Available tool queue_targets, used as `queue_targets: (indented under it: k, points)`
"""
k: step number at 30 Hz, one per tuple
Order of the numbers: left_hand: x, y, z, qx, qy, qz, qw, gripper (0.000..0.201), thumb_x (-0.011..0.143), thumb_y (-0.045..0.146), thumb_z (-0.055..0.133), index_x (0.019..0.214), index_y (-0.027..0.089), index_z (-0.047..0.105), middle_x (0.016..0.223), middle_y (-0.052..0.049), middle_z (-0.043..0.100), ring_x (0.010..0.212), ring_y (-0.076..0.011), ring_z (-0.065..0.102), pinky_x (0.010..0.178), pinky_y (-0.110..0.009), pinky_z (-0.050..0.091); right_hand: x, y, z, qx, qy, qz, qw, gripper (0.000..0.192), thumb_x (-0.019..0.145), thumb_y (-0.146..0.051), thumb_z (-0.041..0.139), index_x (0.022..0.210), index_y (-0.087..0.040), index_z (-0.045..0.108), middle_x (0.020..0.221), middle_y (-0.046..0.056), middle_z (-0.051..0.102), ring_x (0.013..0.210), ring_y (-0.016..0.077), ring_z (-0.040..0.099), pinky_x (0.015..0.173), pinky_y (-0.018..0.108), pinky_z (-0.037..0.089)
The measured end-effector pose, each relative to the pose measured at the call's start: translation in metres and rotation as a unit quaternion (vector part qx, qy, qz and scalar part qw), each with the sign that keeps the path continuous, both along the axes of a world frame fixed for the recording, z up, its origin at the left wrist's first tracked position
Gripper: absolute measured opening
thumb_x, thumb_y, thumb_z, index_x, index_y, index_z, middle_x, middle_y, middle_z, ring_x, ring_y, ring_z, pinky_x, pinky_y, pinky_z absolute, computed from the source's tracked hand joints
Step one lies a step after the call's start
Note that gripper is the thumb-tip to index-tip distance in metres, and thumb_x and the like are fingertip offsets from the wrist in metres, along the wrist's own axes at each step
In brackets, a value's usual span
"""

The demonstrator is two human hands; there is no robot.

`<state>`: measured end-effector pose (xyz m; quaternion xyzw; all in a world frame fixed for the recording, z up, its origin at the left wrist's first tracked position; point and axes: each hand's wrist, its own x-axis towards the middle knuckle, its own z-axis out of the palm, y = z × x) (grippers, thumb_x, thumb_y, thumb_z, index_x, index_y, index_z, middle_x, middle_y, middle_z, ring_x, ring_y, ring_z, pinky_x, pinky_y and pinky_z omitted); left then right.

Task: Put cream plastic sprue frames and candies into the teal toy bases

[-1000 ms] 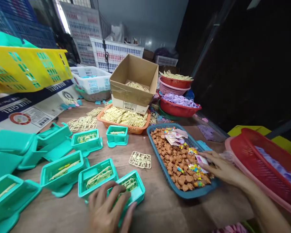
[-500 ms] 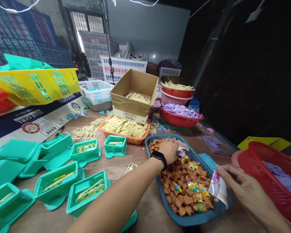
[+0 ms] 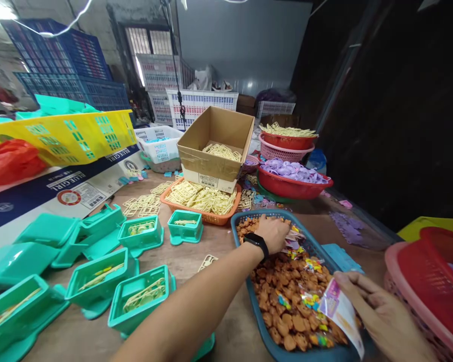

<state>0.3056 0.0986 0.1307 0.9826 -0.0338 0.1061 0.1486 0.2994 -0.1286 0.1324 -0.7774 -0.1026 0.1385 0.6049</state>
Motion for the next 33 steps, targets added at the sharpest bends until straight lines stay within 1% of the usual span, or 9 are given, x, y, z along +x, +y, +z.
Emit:
queue_targets:
  k: [2, 6, 11, 14, 19, 24, 27, 30, 33]
  points:
    - [-0.005, 0.005, -0.003, -0.012, -0.005, -0.023, 1.0, 0.016, 0.083, 0.011, 0.058, 0.092, 0.012, 0.071, 0.106, -0.018, 0.074, 0.114, -0.0338, 0.064, 0.099, -0.05, 0.048, 0.0, 0.003, -0.001, 0.01, 0.011, 0.001, 1.0, 0.049, 0.048, -0.056, 0.087, 0.075, -0.021, 0.065, 0.067, 0.004, 0.072, 0.057, 0.0216, 0.066, 0.05, 0.028, 0.057]
    - [-0.007, 0.014, -0.006, -0.068, 0.007, -0.057, 0.996, 0.004, 0.077, 0.01, 0.067, 0.077, 0.013, 0.069, 0.086, -0.01, 0.074, 0.085, -0.0215, 0.068, 0.072, -0.027, 0.047, 0.004, 0.01, 0.0, 0.032, -0.002, -0.037, 0.999, 0.057, 0.042, -0.057, 0.089, 0.077, -0.022, 0.06, 0.067, 0.005, 0.073, 0.056, 0.0242, 0.068, 0.048, 0.031, 0.057]
    - [-0.007, 0.022, -0.01, -0.167, -0.009, -0.043, 0.985, 0.01, 0.081, 0.014, 0.069, 0.072, 0.012, 0.067, 0.072, -0.003, 0.069, 0.071, -0.0138, 0.06, 0.06, -0.021, 0.039, 0.003, 0.023, 0.008, 0.05, -0.042, -0.06, 0.996, 0.066, 0.048, -0.061, 0.085, 0.097, -0.024, 0.06, 0.07, 0.002, 0.073, 0.058, 0.022, 0.069, 0.049, 0.028, 0.055]
    - [-0.012, 0.025, -0.012, -0.22, -0.013, -0.043, 0.974, 0.016, 0.076, 0.017, 0.078, 0.066, 0.011, 0.067, 0.067, 0.0, 0.066, 0.067, -0.012, 0.06, 0.059, -0.02, 0.039, 0.001, 0.026, 0.01, 0.035, -0.041, -0.052, 0.997, 0.064, 0.047, -0.058, 0.082, 0.097, -0.024, 0.061, 0.072, 0.003, 0.074, 0.062, 0.0235, 0.07, 0.052, 0.03, 0.057]
    - [-0.025, 0.022, -0.01, -0.276, -0.076, -0.014, 0.958, 0.01, 0.077, 0.005, 0.067, 0.069, 0.01, 0.07, 0.069, -0.002, 0.069, 0.071, -0.0129, 0.061, 0.064, -0.021, 0.039, 0.007, 0.02, 0.003, -0.021, -0.101, -0.064, 0.993, 0.044, 0.053, -0.054, 0.071, 0.083, -0.022, 0.07, 0.08, 0.006, 0.077, 0.075, 0.0267, 0.072, 0.06, 0.032, 0.058]
    - [-0.035, 0.017, -0.016, -0.33, -0.129, 0.006, 0.935, 0.007, 0.08, 0.012, 0.071, 0.074, 0.01, 0.072, 0.071, -0.003, 0.071, 0.068, -0.0134, 0.062, 0.062, -0.021, 0.042, 0.008, 0.02, 0.008, -0.21, -0.234, -0.125, 0.941, 0.056, 0.066, -0.067, 0.055, 0.09, -0.021, 0.077, 0.053, 0.003, 0.065, 0.045, 0.022, 0.053, 0.05, 0.037, 0.045]
    - [-0.043, 0.014, -0.02, -0.339, -0.153, 0.01, 0.928, 0.008, 0.081, 0.01, 0.07, 0.073, 0.011, 0.072, 0.075, -0.004, 0.074, 0.073, -0.0154, 0.067, 0.066, -0.022, 0.047, 0.0, 0.029, 0.015, -0.211, -0.313, -0.123, 0.918, 0.059, 0.07, -0.072, 0.05, 0.077, -0.021, 0.077, 0.078, 0.011, 0.075, 0.06, 0.0257, 0.061, 0.062, 0.04, 0.049]
    - [-0.059, 0.01, -0.017, -0.326, -0.191, 0.015, 0.926, 0.009, 0.084, 0.009, 0.065, 0.082, 0.013, 0.073, 0.086, -0.006, 0.077, 0.083, -0.0183, 0.07, 0.077, -0.026, 0.05, -0.009, 0.039, 0.017, -0.166, -0.269, -0.091, 0.944, 0.06, 0.073, -0.075, 0.051, 0.073, -0.021, 0.077, 0.086, 0.012, 0.077, 0.078, 0.0312, 0.068, 0.072, 0.042, 0.052]
    - [-0.09, 0.003, -0.01, -0.182, -0.268, -0.057, 0.945, 0.013, 0.088, 0.01, 0.059, 0.09, 0.014, 0.071, 0.097, -0.007, 0.078, 0.096, -0.0228, 0.068, 0.088, -0.036, 0.049, -0.017, 0.052, 0.016, -0.048, -0.093, -0.02, 0.994, 0.058, 0.067, -0.078, 0.064, 0.069, -0.021, 0.077, 0.073, 0.01, 0.076, 0.083, 0.0329, 0.07, 0.073, 0.041, 0.055]
